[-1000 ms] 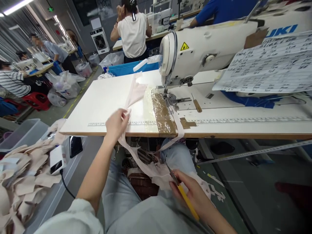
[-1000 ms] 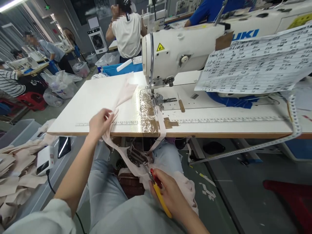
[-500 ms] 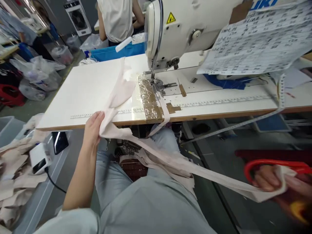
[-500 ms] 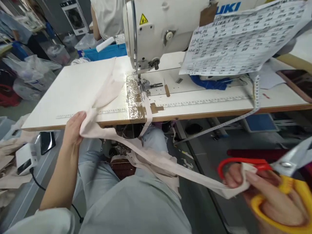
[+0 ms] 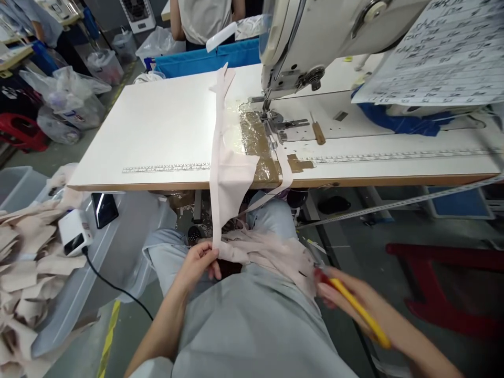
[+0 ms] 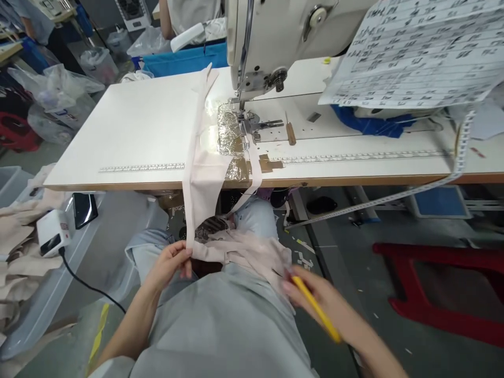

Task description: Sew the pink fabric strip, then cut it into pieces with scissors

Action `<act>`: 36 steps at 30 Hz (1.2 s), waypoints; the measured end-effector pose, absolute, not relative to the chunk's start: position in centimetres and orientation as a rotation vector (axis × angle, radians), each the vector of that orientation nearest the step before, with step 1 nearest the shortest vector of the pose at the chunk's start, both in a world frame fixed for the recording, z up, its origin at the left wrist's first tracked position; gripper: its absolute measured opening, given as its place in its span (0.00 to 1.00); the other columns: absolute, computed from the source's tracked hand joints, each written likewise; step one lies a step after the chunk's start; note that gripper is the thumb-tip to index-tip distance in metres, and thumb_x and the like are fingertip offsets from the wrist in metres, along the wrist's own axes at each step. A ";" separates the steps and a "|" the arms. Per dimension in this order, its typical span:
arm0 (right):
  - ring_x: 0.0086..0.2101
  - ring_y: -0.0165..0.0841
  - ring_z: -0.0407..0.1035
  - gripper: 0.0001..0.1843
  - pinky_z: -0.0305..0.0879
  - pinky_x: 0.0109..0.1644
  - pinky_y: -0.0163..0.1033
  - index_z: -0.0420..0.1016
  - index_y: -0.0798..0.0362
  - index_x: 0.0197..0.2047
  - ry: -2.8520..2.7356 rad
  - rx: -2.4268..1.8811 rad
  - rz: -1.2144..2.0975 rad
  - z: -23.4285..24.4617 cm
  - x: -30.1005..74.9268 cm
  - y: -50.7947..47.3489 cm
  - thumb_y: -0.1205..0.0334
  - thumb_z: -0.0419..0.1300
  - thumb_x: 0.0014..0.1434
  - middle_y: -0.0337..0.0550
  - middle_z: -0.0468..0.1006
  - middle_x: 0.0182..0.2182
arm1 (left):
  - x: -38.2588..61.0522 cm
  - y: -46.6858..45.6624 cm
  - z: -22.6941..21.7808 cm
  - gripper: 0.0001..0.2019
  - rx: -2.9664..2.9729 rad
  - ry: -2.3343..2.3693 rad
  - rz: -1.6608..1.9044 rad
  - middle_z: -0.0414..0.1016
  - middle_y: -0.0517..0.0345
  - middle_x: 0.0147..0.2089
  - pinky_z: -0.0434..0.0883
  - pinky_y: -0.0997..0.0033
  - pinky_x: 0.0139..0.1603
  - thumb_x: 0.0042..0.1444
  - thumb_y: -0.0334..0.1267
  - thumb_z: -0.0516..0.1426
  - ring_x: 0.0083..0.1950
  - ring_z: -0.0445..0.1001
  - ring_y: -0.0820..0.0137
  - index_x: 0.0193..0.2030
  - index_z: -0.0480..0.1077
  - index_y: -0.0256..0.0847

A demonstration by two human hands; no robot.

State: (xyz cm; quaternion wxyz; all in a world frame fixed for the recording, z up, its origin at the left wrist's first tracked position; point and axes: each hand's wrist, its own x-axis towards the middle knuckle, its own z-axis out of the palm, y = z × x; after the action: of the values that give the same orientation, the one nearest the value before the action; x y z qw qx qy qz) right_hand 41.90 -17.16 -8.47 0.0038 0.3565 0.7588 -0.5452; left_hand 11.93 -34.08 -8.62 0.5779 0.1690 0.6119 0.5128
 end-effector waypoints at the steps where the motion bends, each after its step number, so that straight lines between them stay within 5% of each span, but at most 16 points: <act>1: 0.24 0.32 0.61 0.26 0.62 0.26 0.36 0.63 0.51 0.29 2.325 0.911 -1.771 -8.1 39.7 -17.6 0.35 0.51 0.59 0.38 0.64 0.23 | 12.1 -34.1 -8.5 0.22 0.375 1.413 1.222 0.72 0.58 0.19 0.63 0.79 0.19 0.48 0.55 0.62 0.19 0.71 0.72 0.36 0.68 0.37; 13: 0.24 0.28 0.50 0.27 0.49 0.26 0.34 0.53 0.51 0.24 2.308 0.185 -1.440 -6.9 26.7 -15.7 0.36 0.51 0.58 0.33 0.55 0.21 | 11.9 -35.1 -8.3 0.20 0.295 1.421 1.340 0.78 0.52 0.28 0.72 0.75 0.26 0.49 0.53 0.63 0.30 0.79 0.65 0.35 0.69 0.36; 24: 0.24 0.31 0.59 0.24 0.49 0.25 0.34 0.60 0.51 0.25 2.583 0.210 -1.067 -7.1 25.9 -16.2 0.39 0.54 0.59 0.37 0.65 0.22 | 11.6 -35.1 -8.7 0.20 0.286 1.430 1.371 0.77 0.55 0.25 0.67 0.77 0.22 0.49 0.54 0.63 0.28 0.79 0.65 0.34 0.70 0.36; 36: 0.19 0.30 0.56 0.27 0.44 0.24 0.35 0.55 0.51 0.21 2.724 0.289 -0.907 -7.2 25.7 -16.7 0.39 0.56 0.57 0.36 0.62 0.17 | 11.4 -35.1 -8.7 0.20 0.256 1.411 1.385 0.76 0.54 0.23 0.67 0.78 0.22 0.47 0.53 0.64 0.25 0.77 0.68 0.33 0.71 0.35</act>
State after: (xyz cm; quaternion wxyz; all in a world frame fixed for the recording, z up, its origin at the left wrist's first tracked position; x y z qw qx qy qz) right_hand 25.66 -16.73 -7.16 0.1277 0.0993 0.9363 -0.3117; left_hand 11.37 -35.09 -8.73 0.5432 0.1080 0.5942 0.5833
